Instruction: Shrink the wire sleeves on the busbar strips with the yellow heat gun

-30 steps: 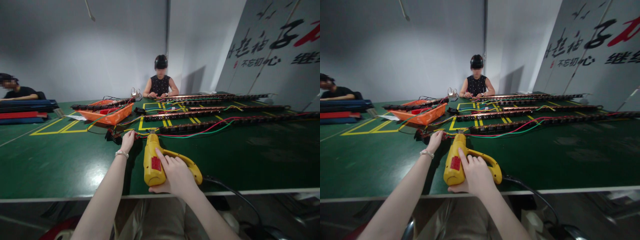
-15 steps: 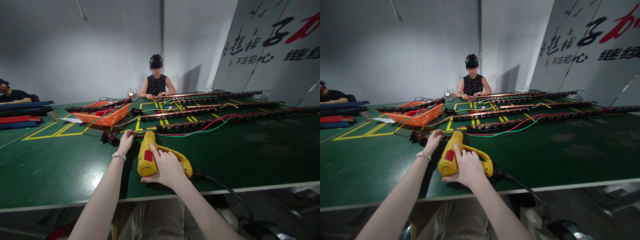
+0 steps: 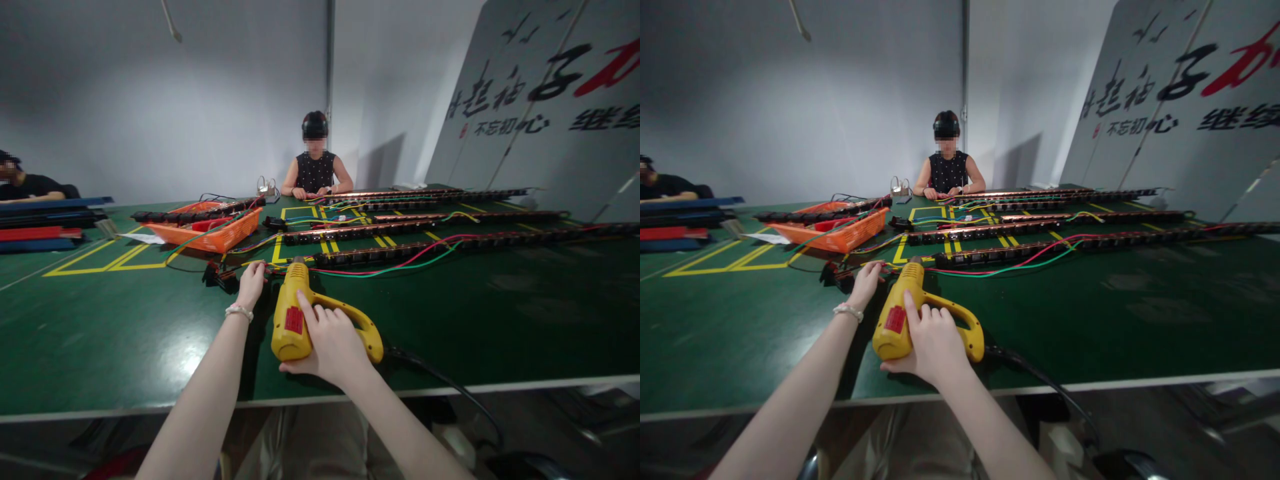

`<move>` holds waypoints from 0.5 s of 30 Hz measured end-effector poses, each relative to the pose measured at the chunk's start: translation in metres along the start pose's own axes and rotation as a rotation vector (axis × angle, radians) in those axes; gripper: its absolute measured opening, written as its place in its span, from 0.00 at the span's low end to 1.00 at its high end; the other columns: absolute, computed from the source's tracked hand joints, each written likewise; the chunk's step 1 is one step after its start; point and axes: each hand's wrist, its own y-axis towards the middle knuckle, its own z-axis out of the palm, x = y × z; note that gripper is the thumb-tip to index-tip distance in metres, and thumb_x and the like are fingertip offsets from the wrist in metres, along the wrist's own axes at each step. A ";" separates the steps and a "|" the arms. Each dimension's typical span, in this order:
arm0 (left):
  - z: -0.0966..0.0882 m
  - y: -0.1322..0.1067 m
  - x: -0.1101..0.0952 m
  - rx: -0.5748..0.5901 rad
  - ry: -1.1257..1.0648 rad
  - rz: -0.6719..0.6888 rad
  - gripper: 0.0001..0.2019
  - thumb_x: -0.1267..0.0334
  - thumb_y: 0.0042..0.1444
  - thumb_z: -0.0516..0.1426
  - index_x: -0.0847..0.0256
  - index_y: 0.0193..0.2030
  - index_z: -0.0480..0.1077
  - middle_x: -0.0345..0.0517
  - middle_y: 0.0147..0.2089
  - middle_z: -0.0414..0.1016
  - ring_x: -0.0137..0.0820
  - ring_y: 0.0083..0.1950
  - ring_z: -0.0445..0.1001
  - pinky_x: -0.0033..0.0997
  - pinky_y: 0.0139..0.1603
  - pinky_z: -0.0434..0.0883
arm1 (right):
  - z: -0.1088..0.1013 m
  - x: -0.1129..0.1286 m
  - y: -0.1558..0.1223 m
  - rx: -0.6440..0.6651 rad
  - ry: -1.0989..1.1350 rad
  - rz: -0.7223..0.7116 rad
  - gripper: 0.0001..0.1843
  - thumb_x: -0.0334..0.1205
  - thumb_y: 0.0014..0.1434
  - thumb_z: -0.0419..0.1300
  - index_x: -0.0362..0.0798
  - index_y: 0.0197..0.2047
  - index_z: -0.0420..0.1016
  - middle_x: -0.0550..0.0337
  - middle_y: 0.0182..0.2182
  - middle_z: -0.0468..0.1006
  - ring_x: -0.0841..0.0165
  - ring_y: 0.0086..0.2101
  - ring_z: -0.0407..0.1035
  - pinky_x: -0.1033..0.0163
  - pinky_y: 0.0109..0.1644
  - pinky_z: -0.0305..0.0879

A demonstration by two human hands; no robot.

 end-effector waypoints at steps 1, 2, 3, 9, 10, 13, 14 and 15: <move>0.000 0.000 0.000 0.003 0.008 -0.003 0.20 0.54 0.56 0.48 0.67 0.44 0.71 0.50 0.35 0.78 0.29 0.25 0.70 0.32 0.33 0.68 | 0.001 0.002 0.000 -0.003 0.001 -0.004 0.65 0.76 0.39 0.56 0.38 0.68 0.44 0.47 0.39 0.73 0.56 0.37 0.68 0.52 0.45 0.62; -0.001 0.000 0.001 0.005 0.013 -0.005 0.21 0.52 0.56 0.47 0.66 0.43 0.71 0.50 0.35 0.78 0.30 0.25 0.71 0.32 0.33 0.68 | 0.003 0.004 -0.001 -0.007 0.000 -0.007 0.65 0.76 0.39 0.55 0.38 0.68 0.44 0.47 0.39 0.73 0.56 0.37 0.68 0.52 0.45 0.62; -0.001 0.000 0.001 0.008 0.012 -0.007 0.21 0.51 0.56 0.47 0.66 0.42 0.72 0.51 0.35 0.78 0.30 0.25 0.71 0.32 0.34 0.68 | 0.004 0.007 -0.001 -0.013 -0.003 -0.011 0.65 0.76 0.39 0.55 0.39 0.68 0.44 0.48 0.39 0.72 0.56 0.37 0.68 0.52 0.44 0.61; -0.001 0.000 0.001 0.035 -0.047 -0.043 0.25 0.47 0.56 0.45 0.66 0.39 0.73 0.55 0.39 0.78 0.36 0.37 0.75 0.33 0.38 0.70 | 0.012 0.025 0.000 -0.028 -0.012 -0.076 0.64 0.75 0.42 0.53 0.38 0.68 0.40 0.49 0.37 0.71 0.58 0.35 0.66 0.52 0.43 0.60; -0.001 0.000 0.000 0.033 -0.044 -0.046 0.25 0.47 0.55 0.45 0.66 0.39 0.73 0.56 0.40 0.78 0.37 0.39 0.75 0.34 0.40 0.70 | 0.014 0.027 0.000 -0.025 -0.015 -0.086 0.64 0.75 0.42 0.53 0.38 0.68 0.39 0.49 0.37 0.71 0.58 0.34 0.66 0.52 0.42 0.60; -0.002 0.003 0.000 0.026 -0.029 -0.033 0.25 0.46 0.53 0.47 0.66 0.37 0.74 0.56 0.40 0.79 0.39 0.43 0.75 0.35 0.45 0.69 | 0.017 0.033 0.000 -0.023 0.002 -0.113 0.65 0.76 0.41 0.52 0.38 0.68 0.39 0.48 0.38 0.71 0.58 0.34 0.66 0.52 0.41 0.61; -0.002 0.004 0.000 0.025 -0.032 -0.028 0.25 0.46 0.53 0.47 0.66 0.36 0.75 0.56 0.40 0.79 0.39 0.43 0.75 0.36 0.46 0.68 | 0.017 0.034 0.001 -0.026 0.011 -0.121 0.65 0.76 0.41 0.52 0.38 0.68 0.39 0.48 0.38 0.71 0.58 0.34 0.66 0.52 0.41 0.60; -0.003 0.005 0.000 0.026 -0.036 -0.021 0.25 0.45 0.52 0.48 0.66 0.36 0.75 0.55 0.40 0.79 0.39 0.42 0.75 0.36 0.46 0.68 | 0.018 0.034 0.001 -0.030 0.018 -0.127 0.65 0.76 0.41 0.52 0.38 0.68 0.39 0.48 0.38 0.71 0.58 0.34 0.66 0.52 0.42 0.60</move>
